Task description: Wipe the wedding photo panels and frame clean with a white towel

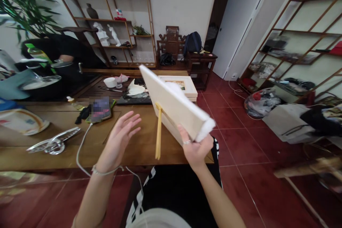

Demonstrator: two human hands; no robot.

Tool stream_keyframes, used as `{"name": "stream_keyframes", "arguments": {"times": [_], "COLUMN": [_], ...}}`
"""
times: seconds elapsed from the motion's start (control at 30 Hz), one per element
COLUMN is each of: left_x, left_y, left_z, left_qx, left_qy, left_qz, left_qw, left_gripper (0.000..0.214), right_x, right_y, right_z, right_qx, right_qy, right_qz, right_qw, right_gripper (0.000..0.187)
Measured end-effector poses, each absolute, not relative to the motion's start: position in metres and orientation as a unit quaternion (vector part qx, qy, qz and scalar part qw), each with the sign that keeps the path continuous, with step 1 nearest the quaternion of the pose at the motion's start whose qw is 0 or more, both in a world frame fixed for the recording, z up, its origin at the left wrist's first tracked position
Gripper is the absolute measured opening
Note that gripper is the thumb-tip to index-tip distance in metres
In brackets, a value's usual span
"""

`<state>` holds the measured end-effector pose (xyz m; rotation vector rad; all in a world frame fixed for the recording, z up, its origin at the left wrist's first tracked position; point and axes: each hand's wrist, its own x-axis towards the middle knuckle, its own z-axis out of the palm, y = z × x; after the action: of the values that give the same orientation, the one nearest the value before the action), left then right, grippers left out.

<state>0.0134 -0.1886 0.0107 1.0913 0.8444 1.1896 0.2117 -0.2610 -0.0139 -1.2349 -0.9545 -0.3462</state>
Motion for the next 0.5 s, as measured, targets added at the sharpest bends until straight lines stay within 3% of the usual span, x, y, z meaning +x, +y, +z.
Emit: {"name": "stream_keyframes", "arguments": {"times": [0.1,0.2,0.37,0.5], "left_x": [0.024,0.039,0.070,0.072], "left_y": [-0.185,-0.193,-0.206,-0.195], "left_z": [-0.010,-0.014,-0.023,-0.036], "left_qx": [0.413,0.371,0.299,0.244], "left_qy": [0.393,0.302,0.287,0.383], "left_qz": [0.489,0.412,0.513,0.526], "left_qw": [0.660,0.776,0.752,0.719], "left_gripper": [0.052,0.043,0.034,0.020], "right_x": [0.203,0.201,0.215,0.230], "right_y": [-0.264,-0.260,-0.253,-0.259], "right_z": [0.013,0.026,0.001,-0.025], "right_qx": [-0.511,-0.440,-0.418,-0.434], "right_qy": [-0.251,-0.158,-0.080,-0.103], "right_qz": [-0.016,0.128,0.329,0.363], "right_qw": [0.822,0.875,0.843,0.818], "right_gripper": [0.040,0.051,0.051,0.046]}}
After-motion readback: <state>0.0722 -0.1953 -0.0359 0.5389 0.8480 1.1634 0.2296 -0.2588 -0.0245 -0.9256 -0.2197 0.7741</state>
